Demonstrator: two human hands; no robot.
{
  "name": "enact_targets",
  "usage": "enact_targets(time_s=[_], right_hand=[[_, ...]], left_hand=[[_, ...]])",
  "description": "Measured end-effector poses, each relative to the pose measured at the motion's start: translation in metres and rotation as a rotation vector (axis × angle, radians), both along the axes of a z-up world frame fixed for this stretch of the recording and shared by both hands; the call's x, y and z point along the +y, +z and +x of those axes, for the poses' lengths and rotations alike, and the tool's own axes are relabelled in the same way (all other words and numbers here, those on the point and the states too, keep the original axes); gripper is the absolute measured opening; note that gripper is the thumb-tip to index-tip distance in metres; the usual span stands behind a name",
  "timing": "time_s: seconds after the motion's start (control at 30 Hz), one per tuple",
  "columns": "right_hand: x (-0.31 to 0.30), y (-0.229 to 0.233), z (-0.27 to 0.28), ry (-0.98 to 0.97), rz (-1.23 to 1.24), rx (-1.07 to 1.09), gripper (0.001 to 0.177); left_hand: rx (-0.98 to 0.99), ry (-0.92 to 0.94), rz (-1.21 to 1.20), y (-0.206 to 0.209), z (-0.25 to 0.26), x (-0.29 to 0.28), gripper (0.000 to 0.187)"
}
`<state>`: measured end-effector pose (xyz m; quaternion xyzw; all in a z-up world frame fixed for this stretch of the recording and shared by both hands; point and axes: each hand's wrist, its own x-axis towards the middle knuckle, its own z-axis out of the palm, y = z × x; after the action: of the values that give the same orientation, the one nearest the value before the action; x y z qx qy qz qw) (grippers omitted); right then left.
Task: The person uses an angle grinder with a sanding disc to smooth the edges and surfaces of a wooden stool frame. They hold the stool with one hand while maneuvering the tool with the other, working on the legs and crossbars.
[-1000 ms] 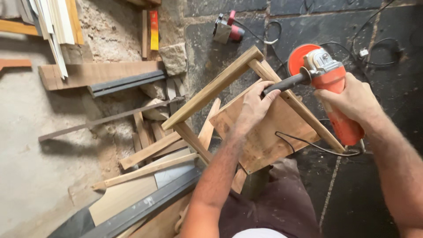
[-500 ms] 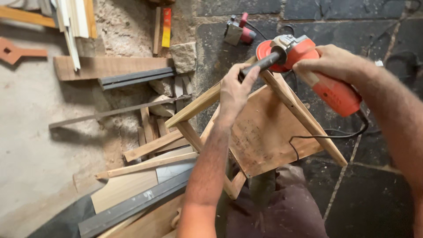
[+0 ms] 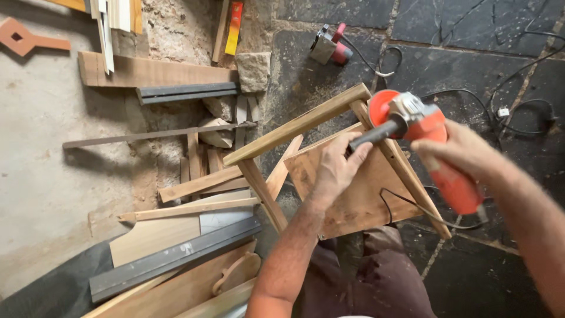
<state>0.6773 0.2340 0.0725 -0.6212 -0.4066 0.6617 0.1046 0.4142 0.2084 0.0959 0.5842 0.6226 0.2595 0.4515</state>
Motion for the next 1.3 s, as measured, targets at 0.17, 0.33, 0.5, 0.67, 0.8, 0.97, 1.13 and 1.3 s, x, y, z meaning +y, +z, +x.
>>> enact_targets(time_s=[0.17, 0.33, 0.5, 0.67, 0.8, 0.97, 1.13, 1.3], right_hand=[[-0.039, -0.022, -0.005, -0.115, 0.004, -0.038, 0.055], [-0.034, -0.031, 0.012, -0.180, -0.110, -0.048, 0.050], [0.007, -0.016, 0.020, -0.092, -0.167, -0.124, 0.048], [0.051, -0.008, 0.002, 0.011, -0.148, -0.148, 0.047], [0.073, -0.009, -0.011, 0.077, -0.153, -0.120, 0.047], [0.074, -0.013, -0.018, 0.111, -0.183, -0.156, 0.047], [0.036, -0.020, -0.011, 0.036, -0.171, -0.109, 0.049], [0.009, -0.028, -0.006, -0.027, -0.149, -0.094, 0.050]], left_hand=[[-0.010, -0.203, -0.198, -0.005, -0.007, 0.005, 0.062], [0.704, -0.233, -0.101, -0.080, -0.073, 0.088, 0.110], [0.878, -0.415, 0.186, -0.148, -0.119, 0.105, 0.091], [0.783, -0.462, -0.034, -0.157, -0.126, 0.093, 0.075], [0.778, -0.460, 0.032, -0.164, -0.127, 0.094, 0.076], [0.720, -0.411, 0.064, -0.158, -0.125, 0.089, 0.075], [0.732, -0.422, -0.048, -0.131, -0.116, 0.099, 0.073], [0.762, -0.471, -0.119, -0.113, -0.113, 0.105, 0.065]])
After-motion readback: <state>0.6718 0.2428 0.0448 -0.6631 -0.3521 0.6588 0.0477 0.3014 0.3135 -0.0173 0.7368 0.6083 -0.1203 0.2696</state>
